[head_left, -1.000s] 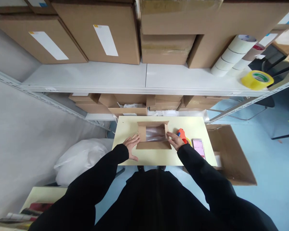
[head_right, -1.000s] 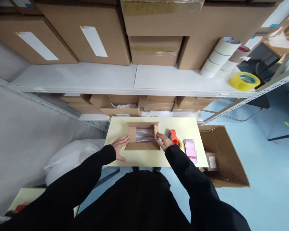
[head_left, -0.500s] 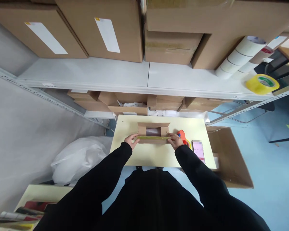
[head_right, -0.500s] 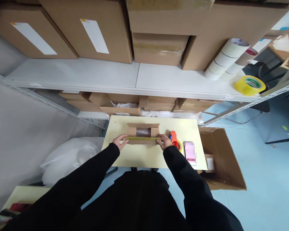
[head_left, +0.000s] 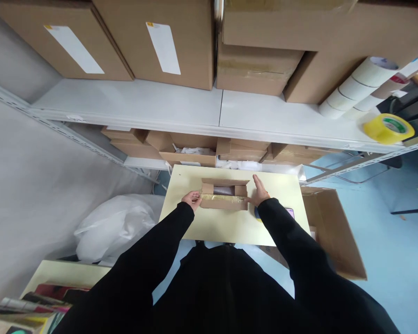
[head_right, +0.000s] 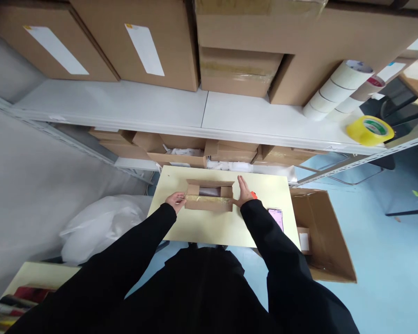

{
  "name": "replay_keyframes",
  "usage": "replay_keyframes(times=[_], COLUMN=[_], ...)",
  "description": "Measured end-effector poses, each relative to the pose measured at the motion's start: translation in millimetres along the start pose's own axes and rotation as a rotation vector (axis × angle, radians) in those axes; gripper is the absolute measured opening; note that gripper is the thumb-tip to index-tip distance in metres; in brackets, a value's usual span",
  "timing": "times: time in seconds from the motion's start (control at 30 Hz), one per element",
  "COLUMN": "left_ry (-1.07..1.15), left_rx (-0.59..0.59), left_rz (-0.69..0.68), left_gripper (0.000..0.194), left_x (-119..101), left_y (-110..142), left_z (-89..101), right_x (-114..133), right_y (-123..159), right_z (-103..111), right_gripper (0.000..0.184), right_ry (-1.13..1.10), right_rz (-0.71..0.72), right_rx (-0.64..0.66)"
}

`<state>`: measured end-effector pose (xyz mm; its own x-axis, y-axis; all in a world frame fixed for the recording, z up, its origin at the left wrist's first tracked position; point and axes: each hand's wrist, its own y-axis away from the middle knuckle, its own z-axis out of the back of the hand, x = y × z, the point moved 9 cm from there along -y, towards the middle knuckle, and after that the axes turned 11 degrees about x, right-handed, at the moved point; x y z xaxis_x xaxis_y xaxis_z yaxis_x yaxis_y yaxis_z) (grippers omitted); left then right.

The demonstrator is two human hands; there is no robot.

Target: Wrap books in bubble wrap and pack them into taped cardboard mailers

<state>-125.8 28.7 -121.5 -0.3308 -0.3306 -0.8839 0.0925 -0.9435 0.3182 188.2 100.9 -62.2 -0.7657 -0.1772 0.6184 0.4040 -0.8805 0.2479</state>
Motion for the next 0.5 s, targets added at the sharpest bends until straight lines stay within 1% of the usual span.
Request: replay_keyframes(times=[0.07, 0.13, 0.17, 0.23, 0.3, 0.33, 0.4, 0.5], left_ry=[-0.027, -0.075, -0.106, -0.170, -0.230, -0.256, -0.296, -0.352], left_rx=[0.017, 0.033, 0.040, 0.055, 0.084, 0.105, 0.160, 0.231], left_rz=[-0.002, -0.009, -0.017, -0.052, -0.105, -0.133, -0.187, -0.235], left_gripper=[0.045, 0.063, 0.073, 0.087, 0.093, 0.092, 0.081, 0.060], left_x=[-4, -9, -12, -19, -27, -30, -34, -35], left_y=[-1, -2, -3, -4, -6, -6, -7, -5], left_z=[0.8, 4.1, 6.3, 10.5, 11.7, 11.0, 6.8, 0.7], right_x=[10, 16, 17, 19, 20, 20, 19, 15], right_y=[-10, -15, -16, -14, -9, -5, 3, 16], right_z=[8, 9, 8, 4, -4, -9, -20, -32], right_gripper=[0.104, 0.103, 0.100, 0.090, 0.075, 0.067, 0.054, 0.049], right_ry=[0.089, 0.174, 0.216, 0.284, 0.326, 0.340, 0.356, 0.340], right_rz=[0.101, 0.161, 0.174, 0.180, 0.182, 0.180, 0.166, 0.144], right_rx=[0.091, 0.189, 0.223, 0.248, 0.237, 0.227, 0.199, 0.155])
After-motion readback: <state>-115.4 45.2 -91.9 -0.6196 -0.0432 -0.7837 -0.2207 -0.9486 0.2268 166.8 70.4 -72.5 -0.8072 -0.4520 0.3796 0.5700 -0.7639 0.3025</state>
